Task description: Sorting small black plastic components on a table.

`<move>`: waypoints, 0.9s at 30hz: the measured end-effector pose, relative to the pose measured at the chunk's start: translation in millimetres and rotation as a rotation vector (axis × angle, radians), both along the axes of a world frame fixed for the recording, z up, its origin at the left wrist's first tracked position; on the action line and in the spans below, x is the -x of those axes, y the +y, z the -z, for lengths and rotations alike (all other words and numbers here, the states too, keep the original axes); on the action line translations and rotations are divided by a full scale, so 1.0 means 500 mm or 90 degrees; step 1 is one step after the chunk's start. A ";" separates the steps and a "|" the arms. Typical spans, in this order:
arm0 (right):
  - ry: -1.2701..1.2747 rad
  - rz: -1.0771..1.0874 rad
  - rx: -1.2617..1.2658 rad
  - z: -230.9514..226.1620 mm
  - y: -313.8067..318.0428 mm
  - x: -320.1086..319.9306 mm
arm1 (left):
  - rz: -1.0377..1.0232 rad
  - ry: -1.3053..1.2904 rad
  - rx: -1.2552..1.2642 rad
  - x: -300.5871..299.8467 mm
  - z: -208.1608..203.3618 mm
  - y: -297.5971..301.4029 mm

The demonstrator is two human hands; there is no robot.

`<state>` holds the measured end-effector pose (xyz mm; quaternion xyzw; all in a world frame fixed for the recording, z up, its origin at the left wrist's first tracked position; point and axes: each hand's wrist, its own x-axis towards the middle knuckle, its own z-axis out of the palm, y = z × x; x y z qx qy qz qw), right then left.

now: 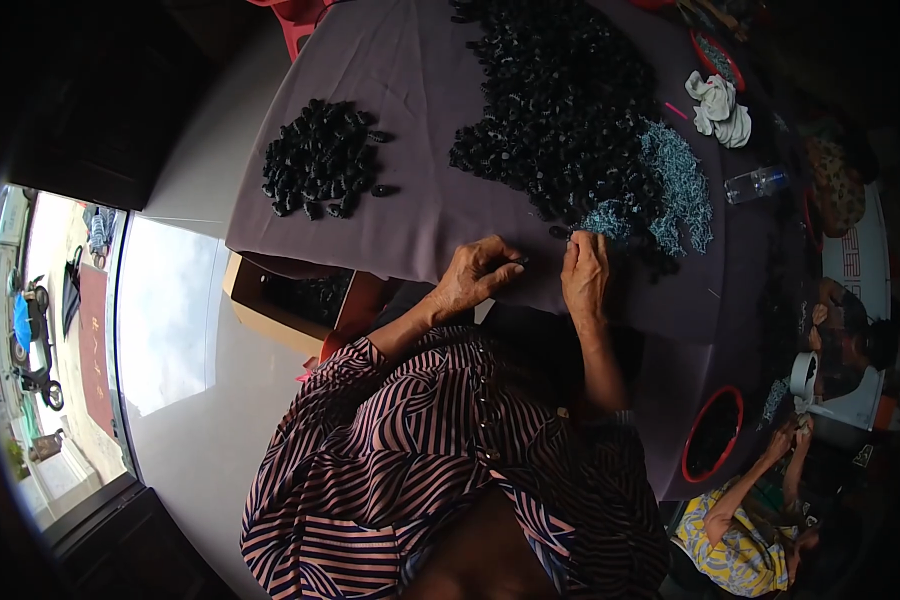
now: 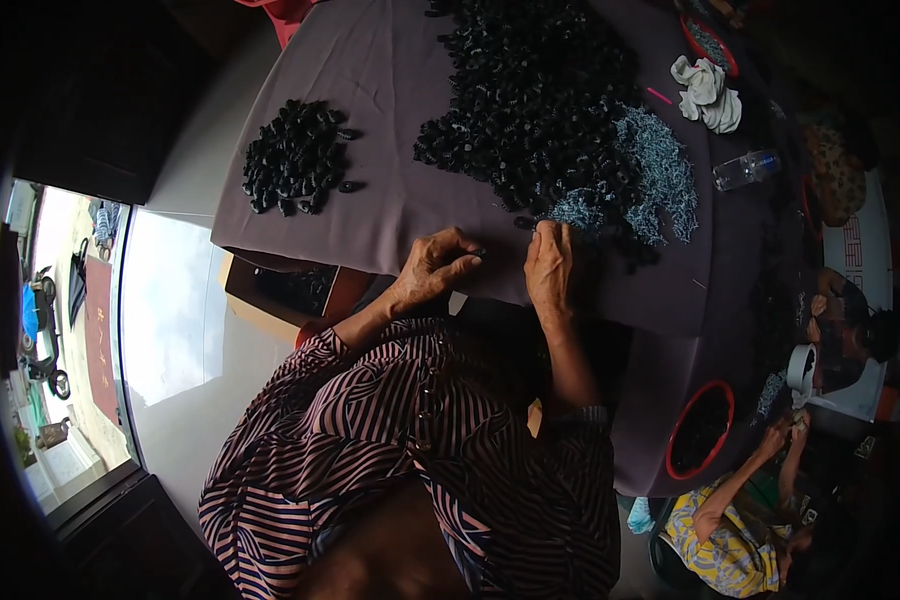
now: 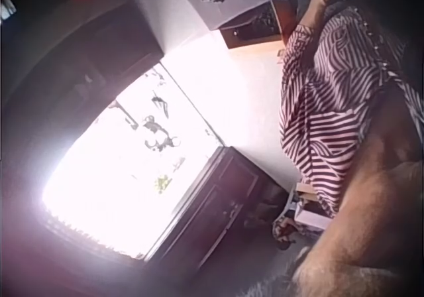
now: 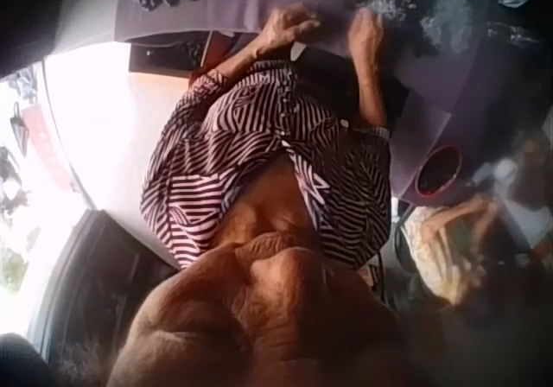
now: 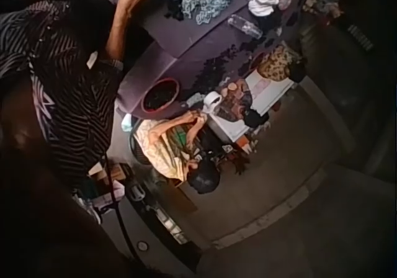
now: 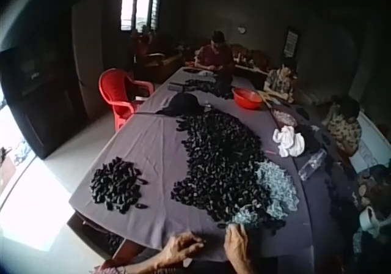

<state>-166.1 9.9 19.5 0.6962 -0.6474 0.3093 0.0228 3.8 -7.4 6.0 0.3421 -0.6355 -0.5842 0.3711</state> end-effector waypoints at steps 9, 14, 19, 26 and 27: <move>-0.126 0.006 -0.069 -0.014 0.006 -0.001 | 0.008 -0.005 0.000 0.003 0.000 -0.006; -0.034 -0.081 -0.028 0.004 0.000 0.000 | -0.007 0.014 0.009 -0.005 -0.003 0.001; 0.024 -0.079 -0.059 0.019 0.012 0.010 | -0.163 -0.115 0.200 -0.057 0.002 -0.018; -0.007 -0.124 0.052 0.018 0.011 0.000 | -0.509 -0.464 0.551 -0.200 0.006 -0.112; -0.011 -0.114 0.056 0.008 0.013 -0.008 | -0.551 -0.525 0.570 -0.217 0.008 -0.122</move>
